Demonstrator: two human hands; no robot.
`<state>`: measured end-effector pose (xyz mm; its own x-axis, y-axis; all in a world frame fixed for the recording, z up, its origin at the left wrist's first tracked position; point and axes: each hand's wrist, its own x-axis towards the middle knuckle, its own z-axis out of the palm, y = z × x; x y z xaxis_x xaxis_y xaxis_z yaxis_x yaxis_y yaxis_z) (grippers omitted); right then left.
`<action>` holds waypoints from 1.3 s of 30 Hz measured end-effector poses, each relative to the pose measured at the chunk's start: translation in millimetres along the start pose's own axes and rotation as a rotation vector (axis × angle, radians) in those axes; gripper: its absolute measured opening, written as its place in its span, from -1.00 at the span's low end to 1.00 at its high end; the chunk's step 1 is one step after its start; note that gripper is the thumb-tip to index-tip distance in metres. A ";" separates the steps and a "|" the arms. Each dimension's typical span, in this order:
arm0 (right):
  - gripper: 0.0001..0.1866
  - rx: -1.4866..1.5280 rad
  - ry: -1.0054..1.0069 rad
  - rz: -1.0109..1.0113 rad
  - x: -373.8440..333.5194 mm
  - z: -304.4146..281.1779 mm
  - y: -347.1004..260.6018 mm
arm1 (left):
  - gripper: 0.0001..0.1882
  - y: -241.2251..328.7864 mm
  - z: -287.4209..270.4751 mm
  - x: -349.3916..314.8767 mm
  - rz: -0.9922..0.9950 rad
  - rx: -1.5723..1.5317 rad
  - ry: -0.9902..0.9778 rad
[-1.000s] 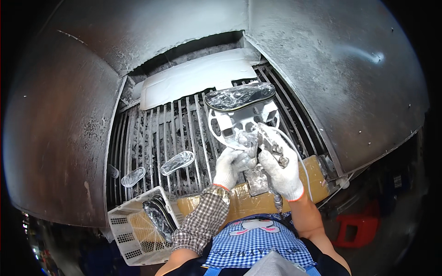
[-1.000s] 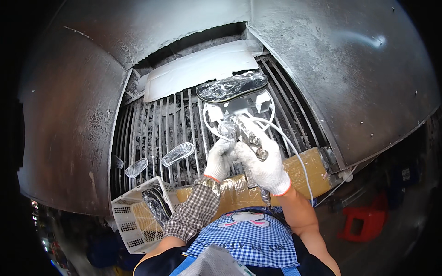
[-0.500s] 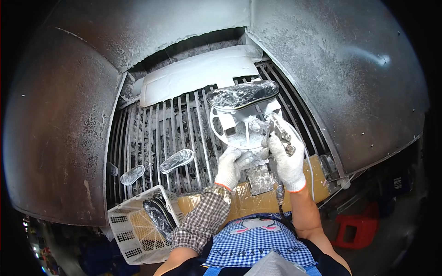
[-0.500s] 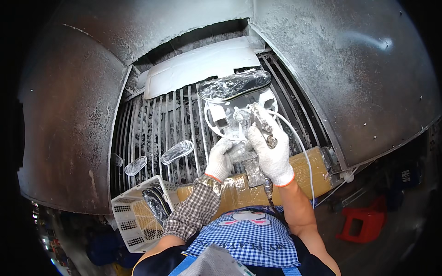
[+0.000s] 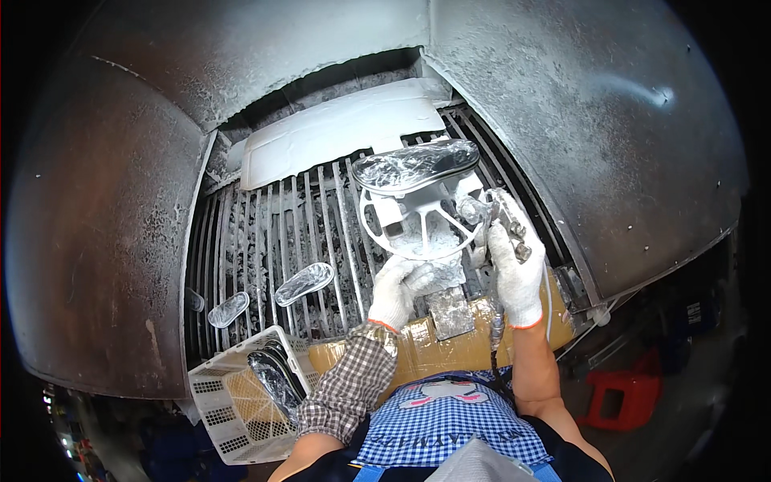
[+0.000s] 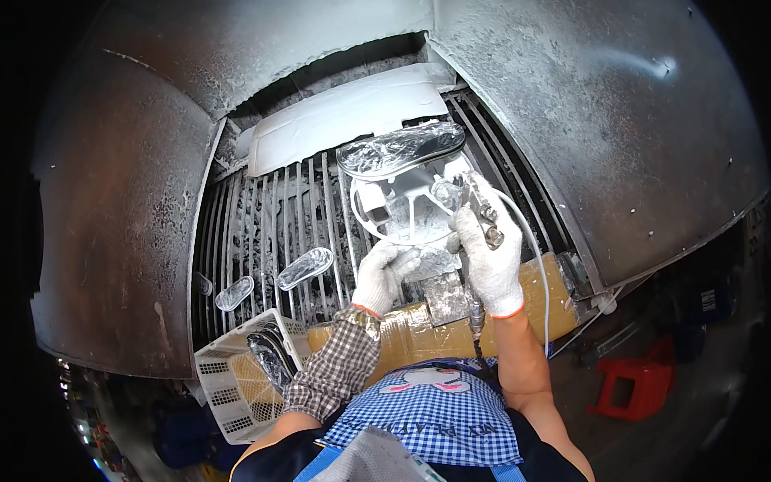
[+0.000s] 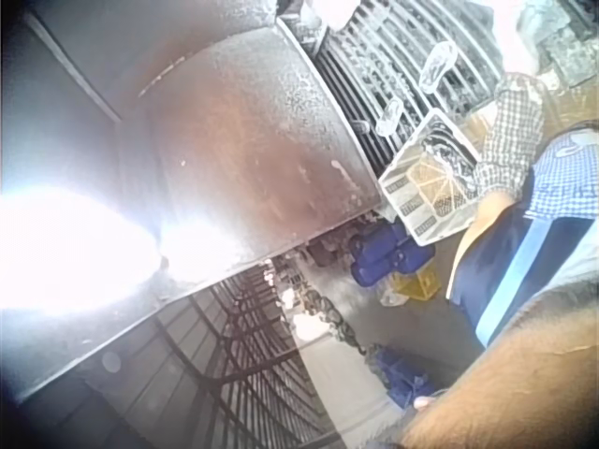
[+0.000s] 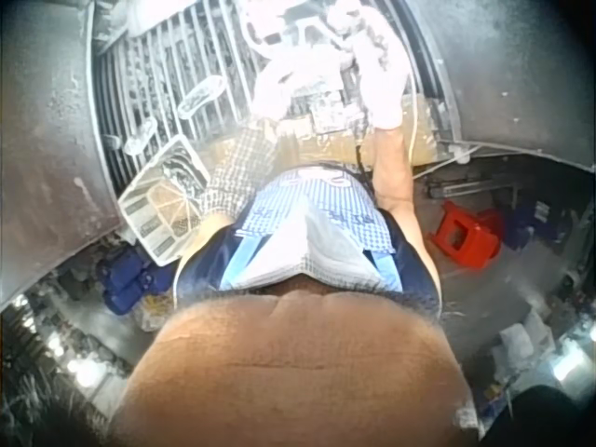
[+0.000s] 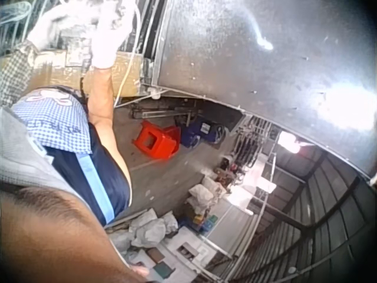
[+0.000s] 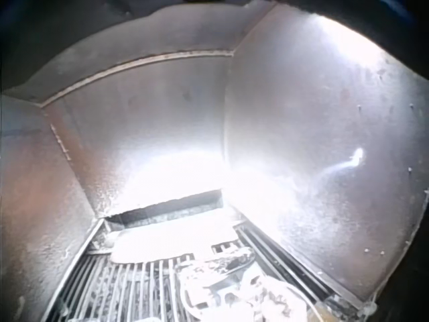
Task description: The person repeatedly picks up small plastic parts from a white basket and sprays them with white paint using a spray gun. They rotate the parts to ensure even coverage and place them on a metal grate to dry before picking up the next item.
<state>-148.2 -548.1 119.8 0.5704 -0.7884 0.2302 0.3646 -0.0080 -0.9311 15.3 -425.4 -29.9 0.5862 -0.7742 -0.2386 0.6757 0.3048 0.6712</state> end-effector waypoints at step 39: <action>-0.49 0.007 0.169 -0.065 -17.5 -42.2 -25.0 | -0.57 35.1 -38.0 14.8 0.247 -0.012 0.175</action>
<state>-198.3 -560.1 127.0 0.4138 -0.8787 0.2381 0.4023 -0.0581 -0.9137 64.6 -405.1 -36.5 0.8010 -0.5688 -0.1867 0.5075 0.4799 0.7156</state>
